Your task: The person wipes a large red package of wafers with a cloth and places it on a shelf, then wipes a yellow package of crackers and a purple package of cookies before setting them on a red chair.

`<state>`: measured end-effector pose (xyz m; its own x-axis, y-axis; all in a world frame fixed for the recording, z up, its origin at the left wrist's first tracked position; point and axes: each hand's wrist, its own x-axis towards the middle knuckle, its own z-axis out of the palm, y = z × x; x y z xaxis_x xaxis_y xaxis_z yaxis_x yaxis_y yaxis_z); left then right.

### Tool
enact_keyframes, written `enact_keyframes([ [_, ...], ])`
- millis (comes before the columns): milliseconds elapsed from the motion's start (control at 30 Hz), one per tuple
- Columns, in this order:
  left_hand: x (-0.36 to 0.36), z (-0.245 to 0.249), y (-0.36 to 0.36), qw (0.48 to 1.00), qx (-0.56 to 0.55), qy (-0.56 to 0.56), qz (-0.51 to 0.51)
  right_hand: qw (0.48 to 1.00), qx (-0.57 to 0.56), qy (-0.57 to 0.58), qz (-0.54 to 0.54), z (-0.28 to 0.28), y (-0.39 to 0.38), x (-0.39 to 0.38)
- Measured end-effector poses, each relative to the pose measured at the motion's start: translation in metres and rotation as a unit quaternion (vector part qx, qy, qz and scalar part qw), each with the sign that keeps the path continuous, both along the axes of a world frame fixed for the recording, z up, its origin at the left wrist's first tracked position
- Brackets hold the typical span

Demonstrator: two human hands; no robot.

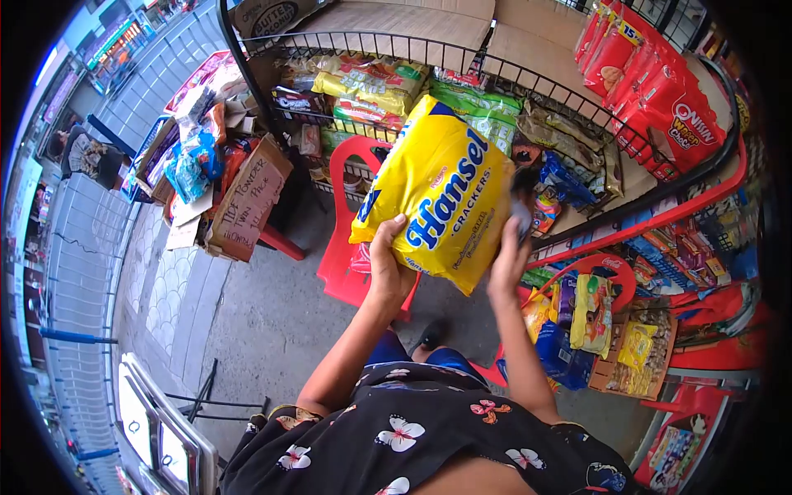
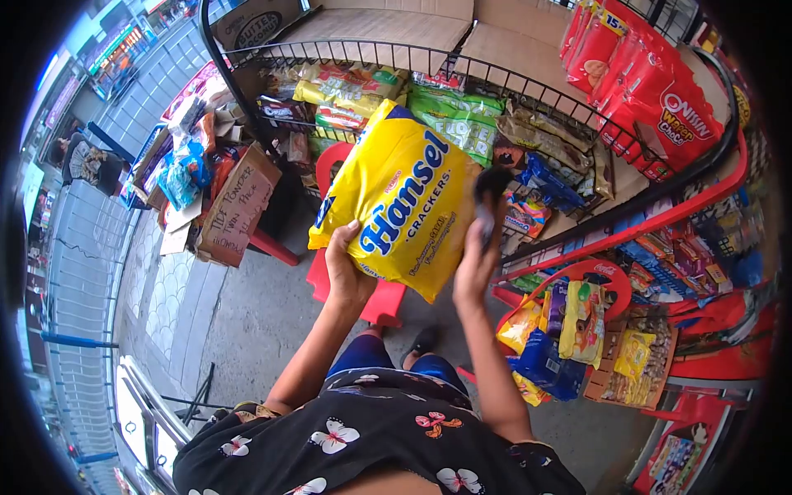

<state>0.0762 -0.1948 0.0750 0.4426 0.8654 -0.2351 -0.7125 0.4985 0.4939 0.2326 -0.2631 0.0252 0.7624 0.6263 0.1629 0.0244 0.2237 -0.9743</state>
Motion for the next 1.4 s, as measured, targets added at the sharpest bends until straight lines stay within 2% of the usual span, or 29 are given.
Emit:
enact_keyframes([
  [33, 0.001, 0.005, 0.001, 1.000, 0.004, -0.005, -0.015, 0.986, 0.033, 0.160, -0.022, -0.001, 0.012, 0.023],
  [100, 0.007, 0.003, 0.010, 0.999, 0.023, -0.009, -0.021, 0.985, 0.082, 0.122, -0.087, 0.039, 0.027, 0.023],
  [133, 0.009, 0.007, 0.016, 0.999, 0.026, -0.010, -0.032, 0.979, 0.081, 0.144, -0.116, 0.053, 0.033, 0.013],
  [200, 0.019, 0.027, 0.031, 0.998, 0.059, -0.037, -0.007, 0.984, 0.111, 0.131, -0.053, 0.040, 0.030, 0.001],
  [233, 0.023, 0.040, 0.038, 0.996, 0.080, -0.046, 0.003, 0.987, 0.127, 0.069, -0.068, 0.068, 0.031, -0.034],
  [267, 0.025, 0.054, 0.049, 0.993, 0.090, -0.072, -0.003, 0.986, 0.135, 0.061, -0.080, 0.061, 0.025, -0.042],
  [333, 0.029, 0.071, 0.072, 0.986, 0.121, -0.116, -0.005, 0.971, 0.064, -0.222, -0.053, 0.041, 0.020, -0.054],
  [400, 0.037, 0.093, 0.096, 0.974, 0.201, -0.104, 0.012, 0.972, 0.070, -0.223, 0.021, 0.038, 0.018, -0.060],
  [433, 0.041, 0.105, 0.112, 0.960, 0.260, -0.107, -0.016, 0.969, 0.062, -0.232, 0.051, 0.039, 0.020, -0.059],
  [467, 0.049, 0.121, 0.127, 0.958, 0.261, -0.112, -0.033, 0.965, 0.052, -0.243, 0.080, 0.042, 0.022, -0.057],
  [533, 0.077, 0.139, 0.179, 0.945, 0.278, -0.151, -0.088, 0.969, 0.031, -0.238, 0.061, 0.041, 0.027, -0.051],
  [600, 0.123, 0.164, 0.229, 0.936, 0.313, -0.112, -0.115, 0.998, 0.040, -0.032, 0.027, 0.021, 0.034, -0.037],
  [633, 0.149, 0.178, 0.253, 0.919, 0.335, -0.138, -0.155, 0.995, 0.079, 0.062, 0.012, 0.015, 0.035, -0.030],
  [667, 0.178, 0.192, 0.272, 0.905, 0.378, -0.119, -0.158, 0.995, 0.085, 0.054, -0.002, 0.009, 0.032, -0.023],
  [733, 0.221, 0.215, 0.294, 0.858, 0.482, -0.073, -0.162, 0.981, 0.097, 0.128, -0.109, -0.002, 0.022, -0.012],
  [767, 0.239, 0.220, 0.307, 0.838, 0.509, -0.042, -0.192, 0.967, 0.136, 0.172, -0.130, -0.005, 0.016, -0.008],
  [800, 0.258, 0.221, 0.318, 0.815, 0.536, -0.011, -0.220, 0.966, 0.141, 0.167, -0.141, -0.008, 0.010, -0.007],
  [867, 0.301, 0.207, 0.337, 0.794, 0.561, 0.006, -0.233, 0.939, 0.126, 0.222, -0.230, -0.014, -0.003, -0.004],
  [933, 0.338, 0.186, 0.358, 0.791, 0.552, 0.006, -0.263, 0.930, 0.132, 0.223, -0.259, -0.018, -0.017, -0.004],
  [1000, 0.373, 0.170, 0.372, 0.814, 0.524, -0.032, -0.250, 0.921, 0.138, 0.226, -0.287, -0.021, -0.022, -0.001],
  [1067, 0.403, 0.162, 0.400, 0.821, 0.519, -0.006, -0.239, 0.902, 0.140, 0.269, -0.307, -0.025, -0.027, 0.002],
  [1100, 0.426, 0.151, 0.433, 0.760, 0.624, 0.124, -0.130, 0.902, 0.145, 0.267, -0.307, -0.034, -0.030, 0.005],
  [1133, 0.440, 0.136, 0.449, 0.666, 0.702, 0.252, -0.017, 0.899, 0.138, 0.272, -0.314, -0.034, -0.031, 0.004],
  [1233, 0.408, 0.155, 0.415, 0.701, 0.627, 0.336, 0.036, 0.897, 0.099, 0.274, -0.332, -0.034, -0.026, 0.003],
  [1267, 0.388, 0.166, 0.388, 0.745, 0.564, 0.353, -0.039, 0.901, 0.089, 0.282, -0.317, -0.044, -0.026, 0.005],
  [1333, 0.401, 0.148, 0.408, 0.704, 0.672, 0.228, -0.030, 0.910, 0.072, 0.291, -0.286, -0.049, -0.020, 0.011],
  [1400, 0.410, 0.146, 0.414, 0.683, 0.686, 0.249, -0.029, 0.898, 0.078, 0.318, -0.294, -0.046, -0.009, 0.011],
])
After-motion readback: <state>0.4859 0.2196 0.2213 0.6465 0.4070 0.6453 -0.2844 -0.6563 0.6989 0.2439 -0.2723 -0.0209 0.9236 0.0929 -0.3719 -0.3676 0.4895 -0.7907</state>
